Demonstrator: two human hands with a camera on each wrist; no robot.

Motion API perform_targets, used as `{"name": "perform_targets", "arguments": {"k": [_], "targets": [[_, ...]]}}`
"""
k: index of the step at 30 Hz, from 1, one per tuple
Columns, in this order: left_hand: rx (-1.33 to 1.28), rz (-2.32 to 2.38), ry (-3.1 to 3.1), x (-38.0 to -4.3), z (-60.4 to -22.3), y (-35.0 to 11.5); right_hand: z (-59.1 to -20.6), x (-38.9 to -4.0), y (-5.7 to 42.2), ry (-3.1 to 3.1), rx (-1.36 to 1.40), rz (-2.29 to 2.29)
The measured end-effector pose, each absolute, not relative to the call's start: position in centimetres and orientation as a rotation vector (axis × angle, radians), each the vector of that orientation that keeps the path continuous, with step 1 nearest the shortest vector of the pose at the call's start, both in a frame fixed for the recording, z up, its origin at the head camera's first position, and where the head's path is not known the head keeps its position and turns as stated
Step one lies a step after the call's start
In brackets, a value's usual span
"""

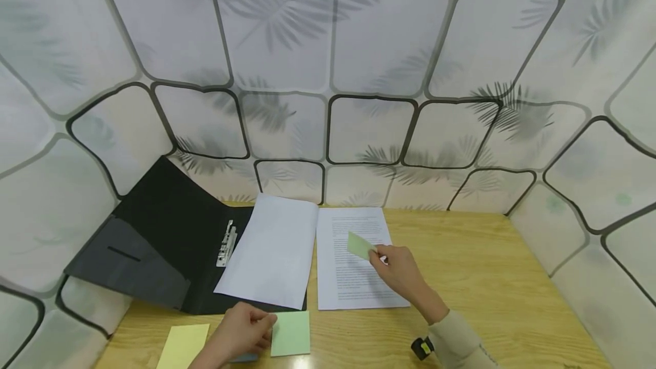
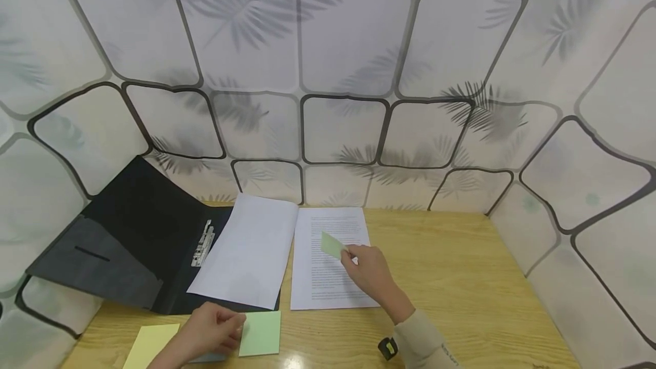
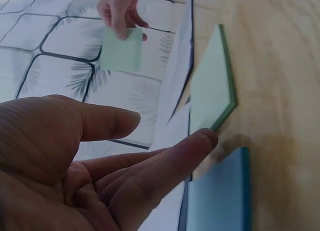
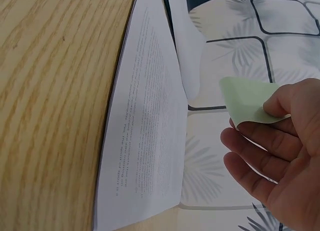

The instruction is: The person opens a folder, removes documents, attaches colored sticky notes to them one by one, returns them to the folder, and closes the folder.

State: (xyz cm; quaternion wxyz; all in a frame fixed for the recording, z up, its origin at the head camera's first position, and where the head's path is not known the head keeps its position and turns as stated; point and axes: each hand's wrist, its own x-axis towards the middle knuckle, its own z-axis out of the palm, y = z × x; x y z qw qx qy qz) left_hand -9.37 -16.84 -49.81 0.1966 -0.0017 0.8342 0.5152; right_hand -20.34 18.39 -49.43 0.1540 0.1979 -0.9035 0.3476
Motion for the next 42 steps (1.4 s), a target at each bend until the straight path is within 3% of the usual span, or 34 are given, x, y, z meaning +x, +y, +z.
{"name": "perform_targets", "arguments": {"k": [10, 21, 36, 42], "targets": [[0.196, 1.593, 2.287, -12.7, -48.9, -15.3, -50.2, -20.2, 17.9, -2.562, 0.636, 0.905], [0.020, 1.842, 2.090, -18.6, -49.4, -10.3, -50.7, -19.9, 16.9, -2.559, 0.732, 0.861], [-0.101, 1.930, 1.897, -20.5, -49.8, -7.7, -50.8, -19.9, 17.2, -2.513, 1.023, 0.710], [-0.107, 1.928, 2.035, -20.6, -50.1, -7.2, -50.3, -19.8, 17.6, -2.683, 0.989, 0.981]]}}
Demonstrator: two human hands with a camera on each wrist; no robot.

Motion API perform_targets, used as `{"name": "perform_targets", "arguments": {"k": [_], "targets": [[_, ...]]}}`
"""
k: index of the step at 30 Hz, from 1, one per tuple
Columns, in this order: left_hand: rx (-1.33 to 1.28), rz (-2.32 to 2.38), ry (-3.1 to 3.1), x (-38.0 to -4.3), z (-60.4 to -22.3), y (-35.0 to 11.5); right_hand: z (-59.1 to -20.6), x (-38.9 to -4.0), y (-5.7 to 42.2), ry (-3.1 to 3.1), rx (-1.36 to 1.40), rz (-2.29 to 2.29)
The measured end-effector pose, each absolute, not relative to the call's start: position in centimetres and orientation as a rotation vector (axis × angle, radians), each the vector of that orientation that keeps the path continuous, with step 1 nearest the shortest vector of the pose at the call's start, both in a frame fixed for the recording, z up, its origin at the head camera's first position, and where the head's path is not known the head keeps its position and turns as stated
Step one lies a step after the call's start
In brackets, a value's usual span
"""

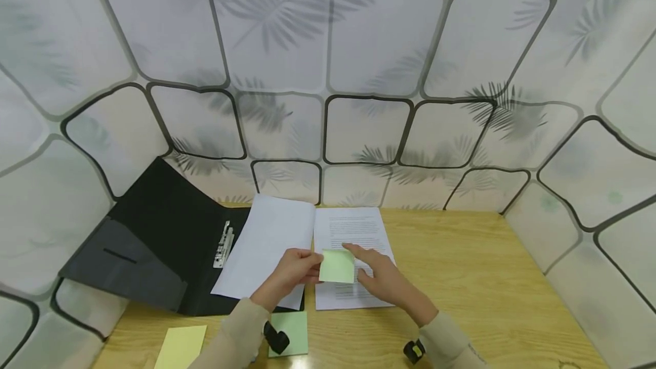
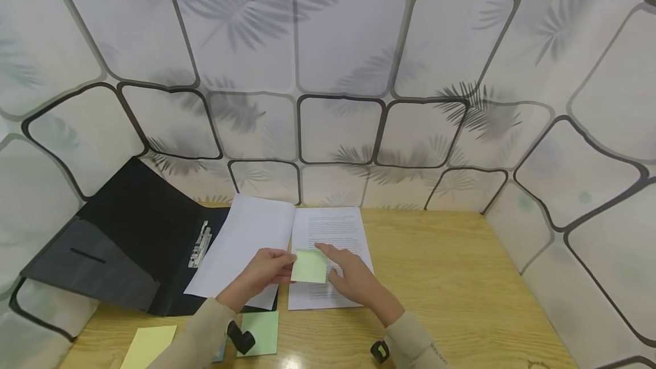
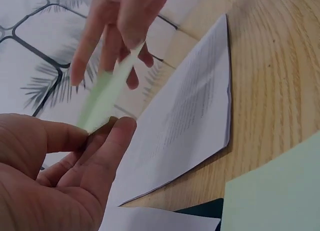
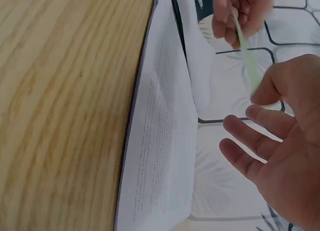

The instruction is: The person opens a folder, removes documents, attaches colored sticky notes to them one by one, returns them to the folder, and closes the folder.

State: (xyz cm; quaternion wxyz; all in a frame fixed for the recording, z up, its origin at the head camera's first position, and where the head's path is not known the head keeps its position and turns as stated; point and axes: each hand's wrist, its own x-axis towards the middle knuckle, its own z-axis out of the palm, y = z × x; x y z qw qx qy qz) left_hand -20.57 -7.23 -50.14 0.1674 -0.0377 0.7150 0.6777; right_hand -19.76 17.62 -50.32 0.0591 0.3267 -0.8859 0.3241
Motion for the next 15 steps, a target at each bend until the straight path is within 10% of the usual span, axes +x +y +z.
{"name": "perform_targets", "arguments": {"k": [15], "targets": [[0.258, 1.643, 2.681, -20.1, -51.0, -4.6, -51.4, -22.6, 17.3, -2.714, 0.579, 1.053]]}}
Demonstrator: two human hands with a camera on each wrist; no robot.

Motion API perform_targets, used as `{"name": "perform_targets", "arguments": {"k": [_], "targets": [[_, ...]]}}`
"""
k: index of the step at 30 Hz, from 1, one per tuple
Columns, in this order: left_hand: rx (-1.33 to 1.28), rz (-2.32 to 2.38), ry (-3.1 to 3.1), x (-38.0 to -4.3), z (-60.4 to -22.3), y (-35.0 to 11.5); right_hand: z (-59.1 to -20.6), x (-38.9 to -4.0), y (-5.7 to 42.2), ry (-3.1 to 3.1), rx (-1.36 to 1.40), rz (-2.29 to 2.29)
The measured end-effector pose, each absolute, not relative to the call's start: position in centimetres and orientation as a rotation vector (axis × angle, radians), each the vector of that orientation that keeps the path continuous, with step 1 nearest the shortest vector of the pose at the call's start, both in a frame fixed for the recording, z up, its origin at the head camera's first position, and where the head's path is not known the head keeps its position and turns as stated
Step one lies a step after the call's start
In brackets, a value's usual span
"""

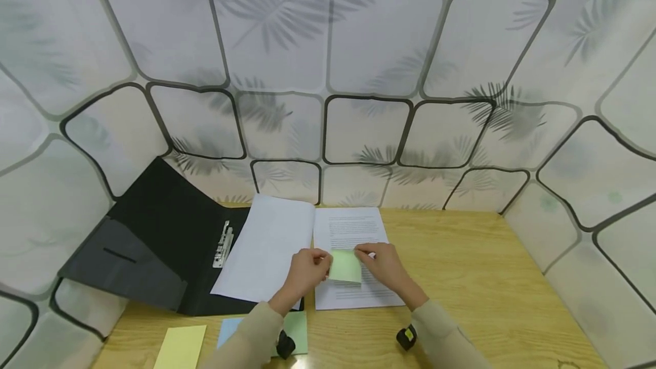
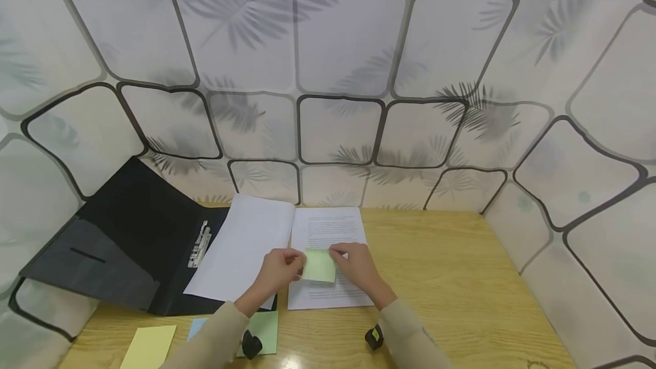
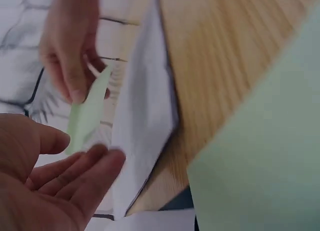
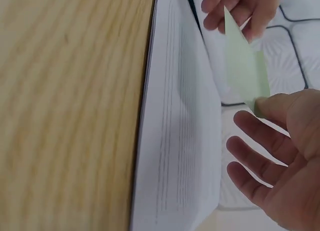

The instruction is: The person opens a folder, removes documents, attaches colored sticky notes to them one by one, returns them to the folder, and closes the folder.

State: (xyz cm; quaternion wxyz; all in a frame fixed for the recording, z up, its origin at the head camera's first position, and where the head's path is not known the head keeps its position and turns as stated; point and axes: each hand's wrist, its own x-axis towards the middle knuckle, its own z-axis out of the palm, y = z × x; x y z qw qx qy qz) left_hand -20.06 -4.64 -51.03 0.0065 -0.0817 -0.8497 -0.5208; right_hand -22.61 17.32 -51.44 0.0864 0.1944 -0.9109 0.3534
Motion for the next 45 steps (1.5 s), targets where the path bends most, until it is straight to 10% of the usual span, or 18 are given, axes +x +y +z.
{"name": "perform_targets", "arguments": {"k": [14, 45], "targets": [[-0.717, -0.214, -2.992, -21.1, -51.8, -2.6, -53.1, -25.7, 18.5, -2.741, 0.759, 0.793], [-0.699, -0.106, -3.238, -23.3, -51.8, -3.1, -53.7, -24.2, 17.3, -2.999, 0.805, 0.196]]}}
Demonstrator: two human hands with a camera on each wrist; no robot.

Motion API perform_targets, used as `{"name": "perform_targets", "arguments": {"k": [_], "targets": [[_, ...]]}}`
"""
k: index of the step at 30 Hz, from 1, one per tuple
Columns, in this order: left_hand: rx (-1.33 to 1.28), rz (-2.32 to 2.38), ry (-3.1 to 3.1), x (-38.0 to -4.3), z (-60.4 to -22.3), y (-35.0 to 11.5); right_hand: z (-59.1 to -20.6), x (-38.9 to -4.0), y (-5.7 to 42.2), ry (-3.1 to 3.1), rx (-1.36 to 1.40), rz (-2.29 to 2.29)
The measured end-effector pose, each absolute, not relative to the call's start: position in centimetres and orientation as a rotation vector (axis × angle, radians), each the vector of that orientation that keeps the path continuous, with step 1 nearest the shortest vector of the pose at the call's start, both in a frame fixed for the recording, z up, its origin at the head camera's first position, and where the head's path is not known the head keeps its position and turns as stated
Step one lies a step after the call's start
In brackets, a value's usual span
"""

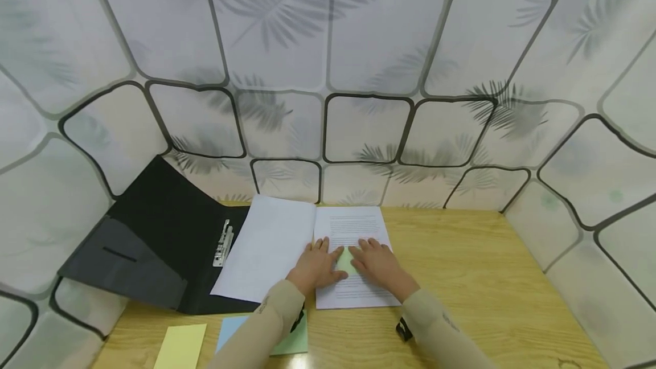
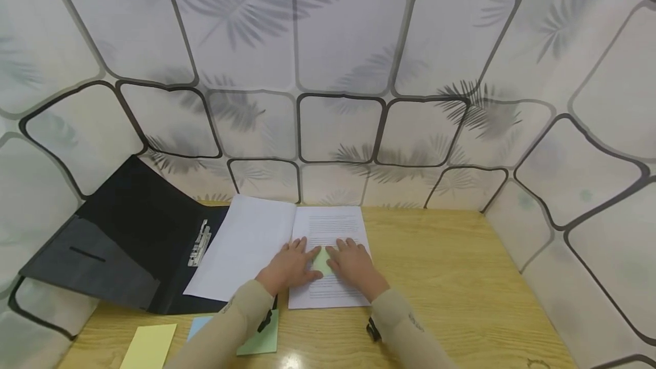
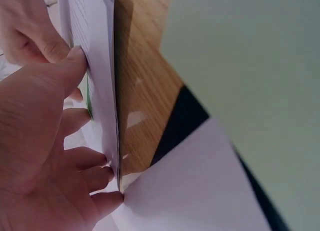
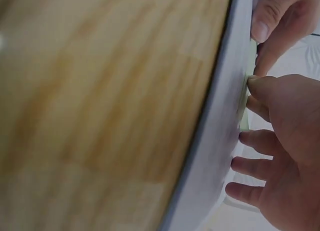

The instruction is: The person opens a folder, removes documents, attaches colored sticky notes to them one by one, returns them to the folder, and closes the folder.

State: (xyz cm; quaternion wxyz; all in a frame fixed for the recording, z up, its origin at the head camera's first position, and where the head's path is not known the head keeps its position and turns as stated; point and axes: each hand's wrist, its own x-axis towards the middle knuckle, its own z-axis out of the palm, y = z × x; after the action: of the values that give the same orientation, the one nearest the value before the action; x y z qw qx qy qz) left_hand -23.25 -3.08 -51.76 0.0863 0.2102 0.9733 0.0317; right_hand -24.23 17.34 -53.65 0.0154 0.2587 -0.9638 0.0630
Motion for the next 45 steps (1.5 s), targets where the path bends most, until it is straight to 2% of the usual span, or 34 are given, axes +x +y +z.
{"name": "perform_targets", "arguments": {"k": [7, 20, 28, 32, 36, 41, 45], "targets": [[0.614, 0.157, 2.894, -23.2, -51.9, -3.1, -54.2, -23.8, 18.8, -3.069, 0.630, 0.220], [0.640, 0.164, 2.910, -22.8, -52.0, -3.2, -53.7, -24.2, 19.1, -3.080, 0.656, 0.345], [0.570, 0.792, 2.885, -22.5, -51.8, -6.1, -53.4, -24.2, 18.9, -3.062, 0.696, 0.344], [0.385, 1.125, 3.021, -21.6, -51.6, -9.7, -53.2, -24.3, 18.9, -3.075, 0.706, 0.335], [0.030, 1.341, 3.117, -20.6, -51.3, -13.7, -53.2, -24.2, 19.0, -3.100, 0.682, 0.311], [-0.406, 1.493, 2.890, -18.4, -50.8, -18.9, -53.5, -24.1, 19.1, -3.110, 0.678, 0.292], [-0.577, 1.531, 2.777, -16.6, -50.8, -22.3, -53.6, -24.1, 19.1, -3.101, 0.689, 0.300]]}}
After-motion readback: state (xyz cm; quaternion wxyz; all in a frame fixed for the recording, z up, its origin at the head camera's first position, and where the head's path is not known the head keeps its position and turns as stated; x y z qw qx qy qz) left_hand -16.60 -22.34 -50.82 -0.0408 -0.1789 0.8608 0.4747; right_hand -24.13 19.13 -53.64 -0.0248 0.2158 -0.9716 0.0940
